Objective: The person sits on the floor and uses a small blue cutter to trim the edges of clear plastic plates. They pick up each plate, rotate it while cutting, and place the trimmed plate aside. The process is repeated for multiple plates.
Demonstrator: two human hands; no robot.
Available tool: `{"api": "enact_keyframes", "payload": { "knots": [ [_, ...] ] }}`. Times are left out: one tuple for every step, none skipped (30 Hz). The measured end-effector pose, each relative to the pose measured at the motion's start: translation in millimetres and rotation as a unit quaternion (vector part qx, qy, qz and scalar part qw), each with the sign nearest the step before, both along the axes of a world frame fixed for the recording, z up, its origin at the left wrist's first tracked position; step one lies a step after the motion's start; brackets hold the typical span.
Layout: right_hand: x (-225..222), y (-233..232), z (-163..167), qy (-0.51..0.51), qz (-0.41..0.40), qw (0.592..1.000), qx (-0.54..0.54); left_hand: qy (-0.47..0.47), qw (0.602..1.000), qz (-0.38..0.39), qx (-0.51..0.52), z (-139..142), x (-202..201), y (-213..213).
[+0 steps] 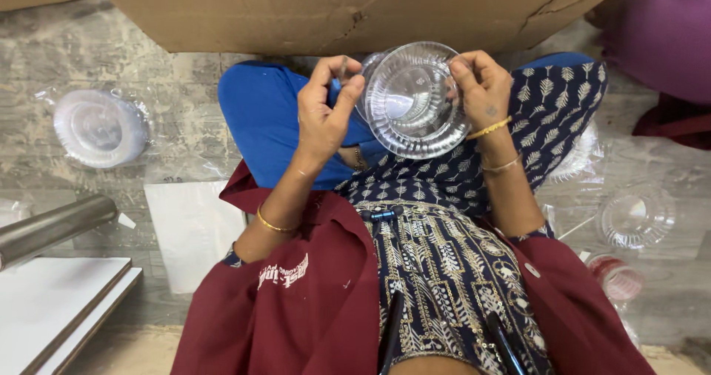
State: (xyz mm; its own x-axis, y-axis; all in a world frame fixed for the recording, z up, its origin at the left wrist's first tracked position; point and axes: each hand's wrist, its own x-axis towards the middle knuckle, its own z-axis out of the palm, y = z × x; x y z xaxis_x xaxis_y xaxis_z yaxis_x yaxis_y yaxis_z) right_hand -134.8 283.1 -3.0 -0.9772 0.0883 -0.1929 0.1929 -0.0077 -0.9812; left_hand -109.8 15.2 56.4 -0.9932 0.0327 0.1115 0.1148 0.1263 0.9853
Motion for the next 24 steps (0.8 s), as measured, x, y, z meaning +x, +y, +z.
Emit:
{"api": "enact_keyframes", "payload": {
  "knots": [
    [2.3,-0.7,-0.8,0.018,-0.002,1.000,-0.003,-0.027,0.998,0.011,-0.057,-1.3,2.7,-1.9],
    [5.3,-2.2,0.2,0.035,-0.003,0.999,-0.006,-0.056,0.992,0.021,-0.113,-2.7,5.8,-3.2],
    [8.4,-3.9,3.0,0.047,-0.006,0.999,-0.018,-0.053,0.993,0.007,-0.110,-4.4,9.3,-3.7],
    [10.8,-4.3,7.7,0.059,-0.009,0.998,-0.030,-0.049,0.993,-0.008,-0.106,-6.3,12.4,-2.8],
    [12.6,-5.4,13.2,0.073,-0.014,0.996,-0.040,-0.044,0.994,-0.025,-0.101,-8.2,14.2,-1.1],
    [14.2,-7.3,18.7,0.096,-0.003,0.995,-0.018,-0.012,0.997,-0.014,-0.072,-10.1,16.3,2.1],
    [15.3,-8.5,24.5,0.119,0.008,0.993,0.004,0.019,0.999,-0.004,-0.042,-11.8,18.9,6.5],
    [16.2,-9.7,29.9,0.142,0.019,0.989,0.026,0.052,0.999,0.005,-0.012,-13.2,19.9,9.4],
    [16.9,-10.8,34.6,0.176,0.023,0.980,0.092,0.035,0.999,0.018,-0.013,-14.3,19.5,10.7],
    [17.8,-11.7,38.2,0.208,0.029,0.965,0.156,0.018,0.999,0.032,-0.015,-15.1,19.4,11.6],
    [19.0,-12.3,40.9,0.240,0.034,0.945,0.219,0.001,0.999,0.045,-0.016,-15.7,19.1,12.4],
    [20.3,-12.1,42.6,0.223,0.021,0.951,0.215,0.007,0.999,0.049,-0.013,-16.3,18.5,13.4],
    [22.0,-11.6,43.3,0.205,0.008,0.956,0.210,0.013,0.998,0.053,-0.011,-16.9,18.1,13.8],
    [23.1,-11.1,42.8,0.187,-0.005,0.961,0.204,0.019,0.998,0.057,-0.009,-17.6,17.9,13.6],
    [24.0,-9.9,41.6,0.201,-0.012,0.958,0.203,0.020,0.998,0.062,-0.004,-18.7,18.1,13.2],
    [24.7,-7.8,40.4,0.215,-0.019,0.955,0.203,0.022,0.998,0.067,0.002,-20.2,18.4,12.7],
    [25.0,-5.1,39.1,0.230,-0.026,0.952,0.202,0.024,0.997,0.071,0.008,-22.1,18.6,12.0],
    [24.5,-2.0,37.9,0.239,-0.038,0.952,0.186,0.008,0.997,0.078,0.012,-24.7,18.3,11.0],
    [23.0,1.4,37.1,0.248,-0.049,0.953,0.170,-0.008,0.996,0.086,0.016,-27.6,17.6,9.4],
    [21.2,6.1,37.6,0.244,-0.051,0.958,0.141,-0.023,0.995,0.094,0.020,-30.9,16.4,7.1],
    [19.5,10.3,38.5,0.241,-0.054,0.963,0.113,-0.034,0.995,0.089,-0.025,-34.8,12.0,4.5],
    [17.6,14.9,40.6,0.224,-0.049,0.971,0.071,-0.044,0.993,0.085,-0.070,-38.6,5.3,1.7],
    [17.1,17.3,42.5,0.204,-0.044,0.977,0.037,-0.055,0.989,0.080,-0.115,-41.4,2.8,-1.1],
    [16.7,19.3,45.0,0.184,-0.041,0.982,0.002,-0.020,0.987,0.077,-0.141,-43.0,2.6,-3.6]
  ]
}}
